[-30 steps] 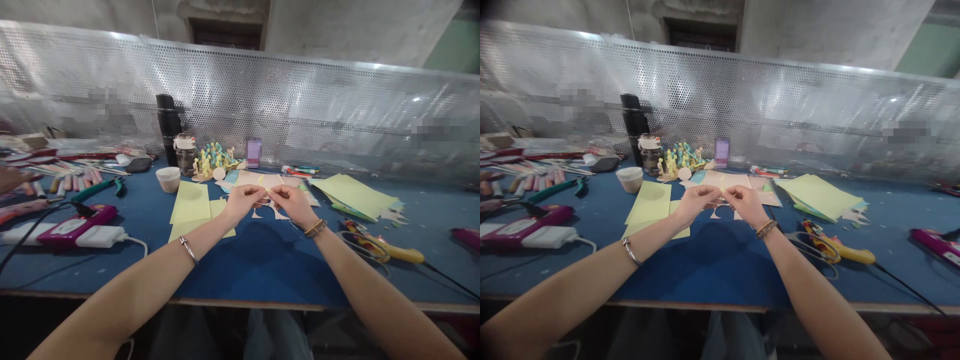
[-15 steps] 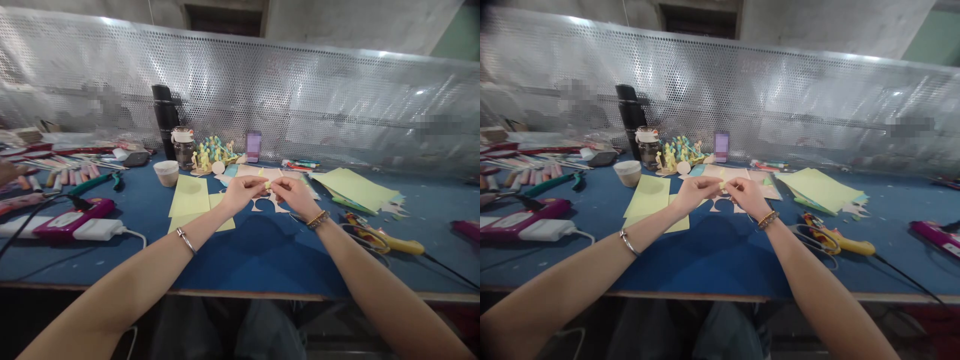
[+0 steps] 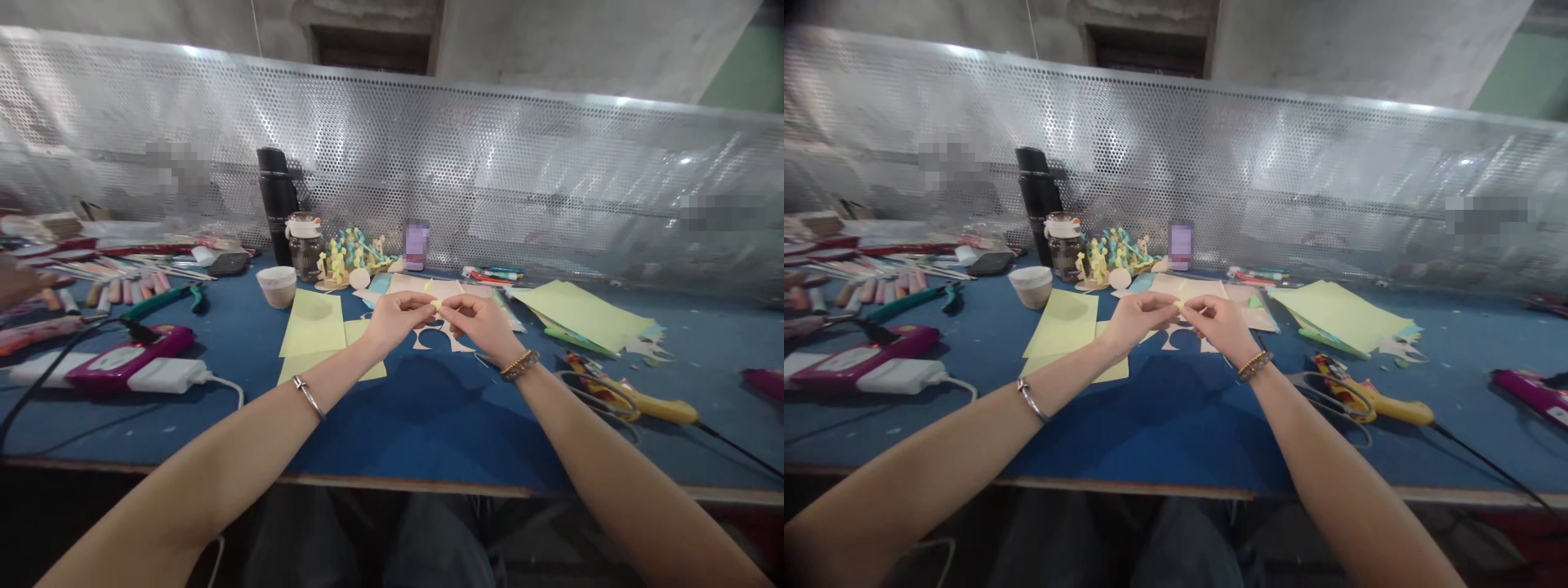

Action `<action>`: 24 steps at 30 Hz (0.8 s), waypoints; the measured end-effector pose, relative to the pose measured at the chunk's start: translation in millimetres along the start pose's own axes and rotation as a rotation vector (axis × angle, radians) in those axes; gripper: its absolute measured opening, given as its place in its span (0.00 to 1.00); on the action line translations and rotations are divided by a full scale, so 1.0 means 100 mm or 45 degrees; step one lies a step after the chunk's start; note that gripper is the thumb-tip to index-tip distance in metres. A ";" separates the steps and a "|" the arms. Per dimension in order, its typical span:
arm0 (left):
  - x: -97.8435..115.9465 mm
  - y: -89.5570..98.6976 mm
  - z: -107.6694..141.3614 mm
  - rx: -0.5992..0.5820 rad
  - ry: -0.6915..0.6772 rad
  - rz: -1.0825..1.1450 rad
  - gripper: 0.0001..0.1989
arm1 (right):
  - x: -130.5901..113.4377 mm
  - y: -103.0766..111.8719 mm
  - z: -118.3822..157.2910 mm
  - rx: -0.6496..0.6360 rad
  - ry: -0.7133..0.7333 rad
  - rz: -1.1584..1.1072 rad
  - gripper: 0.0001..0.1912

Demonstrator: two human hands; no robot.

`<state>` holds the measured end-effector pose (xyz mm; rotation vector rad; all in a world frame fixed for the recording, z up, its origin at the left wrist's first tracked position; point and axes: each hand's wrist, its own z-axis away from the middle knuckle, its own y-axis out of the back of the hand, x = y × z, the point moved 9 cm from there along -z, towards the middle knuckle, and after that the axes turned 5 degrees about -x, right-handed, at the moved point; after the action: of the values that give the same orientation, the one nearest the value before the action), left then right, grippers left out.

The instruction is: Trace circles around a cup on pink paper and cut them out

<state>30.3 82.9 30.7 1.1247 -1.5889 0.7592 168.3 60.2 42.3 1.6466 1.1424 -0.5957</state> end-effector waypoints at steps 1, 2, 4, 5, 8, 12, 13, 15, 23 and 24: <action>0.01 -0.01 0.00 -0.018 -0.016 -0.031 0.07 | 0.00 0.00 0.00 0.007 0.001 0.012 0.17; 0.02 -0.02 -0.01 -0.034 -0.041 -0.072 0.07 | 0.01 0.01 0.00 0.010 0.001 0.018 0.17; 0.07 -0.02 -0.02 -0.058 -0.120 -0.196 0.08 | 0.02 0.01 -0.01 0.016 -0.002 0.009 0.17; 0.11 -0.02 -0.02 -0.058 -0.167 -0.270 0.07 | 0.03 0.02 -0.01 0.019 -0.005 0.005 0.16; 0.19 0.02 -0.03 -0.021 -0.256 -0.445 0.08 | 0.03 0.03 -0.02 0.033 -0.017 0.032 0.13; 0.19 0.05 -0.05 -0.017 -0.262 -0.480 0.09 | 0.00 0.04 -0.01 0.047 -0.006 0.064 0.11; 0.18 0.04 -0.05 -0.031 -0.257 -0.479 0.08 | -0.01 0.04 0.00 0.049 -0.007 0.053 0.11; 0.16 0.00 -0.04 -0.068 -0.233 -0.473 0.07 | -0.02 0.03 0.00 0.040 -0.012 0.027 0.11; 0.11 -0.03 -0.02 -0.073 -0.118 -0.403 0.09 | -0.07 -0.02 0.00 -0.035 0.073 -0.035 0.15; 0.11 -0.02 -0.02 -0.068 -0.111 -0.370 0.09 | -0.07 -0.04 0.00 -0.053 0.066 -0.060 0.15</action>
<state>32.7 80.5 41.3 1.3288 -1.4658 0.4789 162.1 57.9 46.0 1.6117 1.2266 -0.5581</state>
